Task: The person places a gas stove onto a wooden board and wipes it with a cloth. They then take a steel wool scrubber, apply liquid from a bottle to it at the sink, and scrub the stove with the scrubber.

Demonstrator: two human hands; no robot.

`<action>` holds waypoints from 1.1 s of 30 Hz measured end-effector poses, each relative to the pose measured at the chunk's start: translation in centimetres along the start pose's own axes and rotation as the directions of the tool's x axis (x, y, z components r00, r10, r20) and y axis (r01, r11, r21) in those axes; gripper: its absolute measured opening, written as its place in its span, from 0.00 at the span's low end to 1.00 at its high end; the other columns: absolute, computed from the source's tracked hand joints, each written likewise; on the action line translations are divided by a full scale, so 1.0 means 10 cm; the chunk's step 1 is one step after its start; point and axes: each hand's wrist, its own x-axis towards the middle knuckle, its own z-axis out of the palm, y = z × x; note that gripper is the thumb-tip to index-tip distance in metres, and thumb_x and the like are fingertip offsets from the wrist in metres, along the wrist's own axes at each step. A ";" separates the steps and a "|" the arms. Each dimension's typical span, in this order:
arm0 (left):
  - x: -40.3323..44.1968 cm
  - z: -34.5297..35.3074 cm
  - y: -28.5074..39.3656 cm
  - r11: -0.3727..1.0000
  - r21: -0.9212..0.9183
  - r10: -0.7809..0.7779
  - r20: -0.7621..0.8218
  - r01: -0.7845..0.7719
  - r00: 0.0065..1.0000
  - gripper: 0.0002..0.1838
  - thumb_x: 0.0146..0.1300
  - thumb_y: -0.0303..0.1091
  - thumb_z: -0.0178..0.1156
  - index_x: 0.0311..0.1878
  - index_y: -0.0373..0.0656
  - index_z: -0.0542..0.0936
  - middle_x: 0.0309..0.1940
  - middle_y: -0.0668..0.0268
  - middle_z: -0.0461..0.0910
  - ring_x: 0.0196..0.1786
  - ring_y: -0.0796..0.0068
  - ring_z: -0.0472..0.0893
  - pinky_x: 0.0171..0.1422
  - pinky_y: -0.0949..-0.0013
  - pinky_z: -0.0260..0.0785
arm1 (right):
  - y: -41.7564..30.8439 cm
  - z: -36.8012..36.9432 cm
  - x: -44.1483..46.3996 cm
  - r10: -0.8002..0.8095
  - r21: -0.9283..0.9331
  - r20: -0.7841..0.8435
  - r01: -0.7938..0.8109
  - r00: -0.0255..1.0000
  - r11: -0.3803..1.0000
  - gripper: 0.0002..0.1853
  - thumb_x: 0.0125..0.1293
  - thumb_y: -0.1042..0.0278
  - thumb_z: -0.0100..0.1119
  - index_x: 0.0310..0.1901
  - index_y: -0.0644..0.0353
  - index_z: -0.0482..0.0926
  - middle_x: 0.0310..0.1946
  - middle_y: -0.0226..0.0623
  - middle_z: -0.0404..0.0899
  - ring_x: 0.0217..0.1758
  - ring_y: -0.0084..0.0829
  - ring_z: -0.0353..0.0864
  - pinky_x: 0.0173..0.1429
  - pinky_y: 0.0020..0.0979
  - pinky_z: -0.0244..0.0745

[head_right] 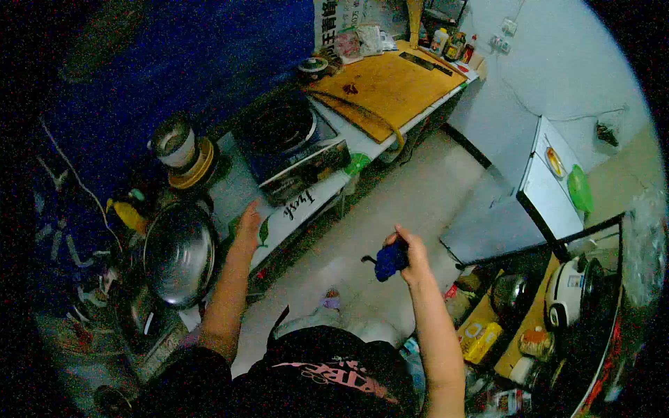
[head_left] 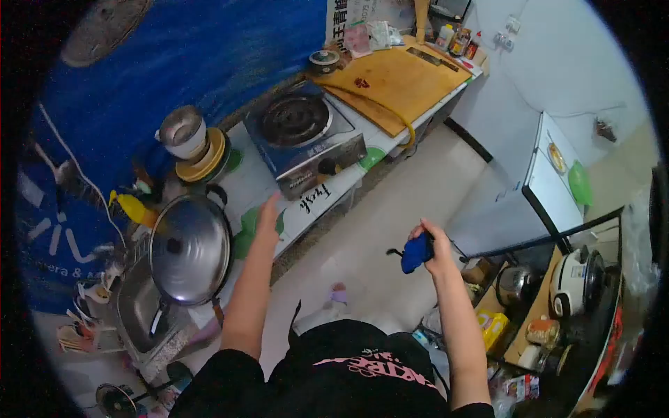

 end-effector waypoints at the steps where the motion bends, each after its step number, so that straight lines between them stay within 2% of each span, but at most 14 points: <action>1: 0.01 -0.19 0.07 0.999 0.037 -0.023 -0.133 0.028 0.991 0.54 0.42 0.71 0.63 0.69 0.52 0.57 0.68 0.57 0.57 0.68 0.62 0.54 0.70 0.51 0.39 | -0.03 0.03 -0.02 0.107 -0.059 0.016 -0.106 0.994 0.993 0.19 0.63 0.50 0.56 0.39 0.61 0.78 0.29 0.36 0.77 0.35 0.31 0.77 0.43 0.31 0.74; 3: 0.72 -0.04 0.44 0.997 0.070 0.004 -0.273 0.016 0.962 0.47 0.45 0.67 0.66 0.63 0.46 0.68 0.61 0.58 0.68 0.60 0.67 0.67 0.69 0.59 0.47 | -0.55 -0.25 0.82 0.187 -0.115 0.064 -0.179 0.980 0.977 0.18 0.63 0.51 0.56 0.39 0.60 0.78 0.30 0.34 0.77 0.35 0.26 0.76 0.42 0.28 0.73; 4: 1.00 -0.40 0.34 0.963 -0.268 0.159 0.459 -0.035 0.874 0.45 0.45 0.67 0.66 0.60 0.44 0.70 0.54 0.58 0.71 0.54 0.67 0.69 0.65 0.62 0.52 | -0.57 -0.33 1.03 0.192 -0.130 0.095 -0.179 0.977 0.975 0.18 0.63 0.51 0.56 0.40 0.60 0.78 0.30 0.32 0.77 0.35 0.25 0.76 0.43 0.28 0.73; 5: 1.18 -0.55 0.29 0.835 -0.524 0.465 0.835 0.168 0.294 0.44 0.45 0.67 0.67 0.57 0.42 0.71 0.47 0.58 0.74 0.49 0.67 0.70 0.61 0.64 0.56 | -0.61 -0.38 1.27 0.191 -0.147 0.126 -0.172 0.974 0.974 0.17 0.63 0.52 0.56 0.40 0.60 0.78 0.31 0.31 0.77 0.36 0.23 0.76 0.43 0.27 0.72; 6: 1.14 -0.42 0.20 0.830 -0.528 0.456 0.829 0.179 0.324 0.44 0.45 0.67 0.67 0.57 0.42 0.71 0.47 0.58 0.74 0.49 0.67 0.70 0.61 0.64 0.56 | -0.66 -0.44 1.47 0.213 -0.195 0.105 -0.190 0.971 0.962 0.18 0.62 0.51 0.57 0.41 0.60 0.79 0.33 0.32 0.78 0.38 0.23 0.76 0.44 0.27 0.71; 7: 1.11 -0.17 0.26 0.935 -0.356 0.188 0.481 -0.005 0.856 0.43 0.45 0.68 0.65 0.57 0.45 0.72 0.46 0.62 0.74 0.44 0.70 0.69 0.54 0.66 0.56 | -0.74 -0.43 1.72 0.232 -0.195 0.115 -0.207 0.966 0.959 0.18 0.62 0.51 0.57 0.41 0.60 0.79 0.33 0.32 0.78 0.38 0.23 0.76 0.44 0.27 0.71; 8: 1.03 0.02 0.33 0.996 -0.087 -0.003 -0.174 -0.013 0.985 0.42 0.46 0.69 0.64 0.57 0.48 0.72 0.44 0.65 0.74 0.39 0.74 0.68 0.46 0.67 0.57 | -0.79 -0.39 1.96 0.199 -0.240 0.165 -0.156 0.966 0.958 0.20 0.61 0.49 0.58 0.42 0.60 0.79 0.34 0.33 0.78 0.38 0.23 0.76 0.44 0.26 0.71; 12: 0.74 0.35 0.56 0.991 -0.132 -0.062 -0.268 0.027 0.961 0.38 0.50 0.69 0.61 0.54 0.47 0.73 0.39 0.71 0.76 0.30 0.80 0.65 0.37 0.71 0.51 | -1.15 -0.07 2.74 0.336 -0.404 0.246 -0.219 0.909 0.888 0.26 0.56 0.43 0.63 0.43 0.61 0.79 0.36 0.34 0.78 0.41 0.25 0.76 0.46 0.25 0.70; 14: 1.04 0.17 0.40 0.964 -0.260 0.030 -0.104 -0.056 0.994 0.44 0.50 0.71 0.59 0.58 0.43 0.71 0.48 0.68 0.76 0.40 0.74 0.72 0.47 0.69 0.59 | -1.24 0.12 3.12 0.364 -0.454 0.290 -0.207 0.885 0.866 0.28 0.55 0.42 0.64 0.43 0.60 0.79 0.36 0.33 0.78 0.41 0.25 0.76 0.47 0.25 0.70; 18: 0.79 0.37 0.61 0.979 -0.206 -0.066 -0.256 0.012 0.964 0.49 0.50 0.72 0.59 0.65 0.40 0.66 0.59 0.64 0.72 0.57 0.66 0.72 0.63 0.63 0.58 | -1.11 0.45 3.84 0.472 -0.566 0.326 -0.231 0.819 0.791 0.31 0.50 0.38 0.67 0.43 0.61 0.78 0.35 0.32 0.77 0.38 0.23 0.75 0.43 0.25 0.69; 20: 0.84 0.36 0.62 0.993 -0.100 0.042 -0.178 -0.060 0.983 0.50 0.53 0.70 0.57 0.68 0.41 0.62 0.66 0.61 0.66 0.68 0.63 0.63 0.73 0.61 0.48 | -1.01 0.64 4.10 0.486 -0.572 0.307 -0.250 0.818 0.781 0.32 0.49 0.37 0.68 0.42 0.60 0.78 0.34 0.32 0.77 0.37 0.22 0.74 0.41 0.25 0.68; 24: 1.04 0.34 0.80 0.966 -0.252 0.037 -0.110 -0.064 0.993 0.43 0.57 0.65 0.57 0.67 0.41 0.64 0.64 0.62 0.68 0.66 0.63 0.65 0.71 0.59 0.52 | -0.99 1.00 4.32 0.653 -0.670 0.336 -0.315 0.679 0.672 0.30 0.48 0.38 0.70 0.38 0.58 0.79 0.28 0.28 0.74 0.30 0.21 0.73 0.36 0.25 0.68; 26: 1.01 0.45 0.90 0.955 -0.296 -0.109 -0.290 0.019 0.951 0.37 0.60 0.60 0.58 0.65 0.44 0.67 0.62 0.62 0.70 0.65 0.63 0.68 0.69 0.58 0.56 | -1.08 1.18 4.29 0.666 -0.625 0.440 -0.328 0.602 0.709 0.28 0.47 0.39 0.71 0.37 0.57 0.81 0.25 0.25 0.74 0.24 0.21 0.71 0.33 0.25 0.67; 33: 1.23 0.08 0.59 0.930 -0.367 -0.095 -0.173 0.025 0.980 0.28 0.63 0.52 0.58 0.61 0.46 0.71 0.58 0.64 0.74 0.61 0.64 0.72 0.65 0.59 0.63 | -0.88 1.26 4.61 0.769 -0.756 0.320 -0.340 0.554 0.559 0.30 0.46 0.44 0.73 0.42 0.61 0.80 0.33 0.29 0.78 0.33 0.22 0.76 0.41 0.26 0.71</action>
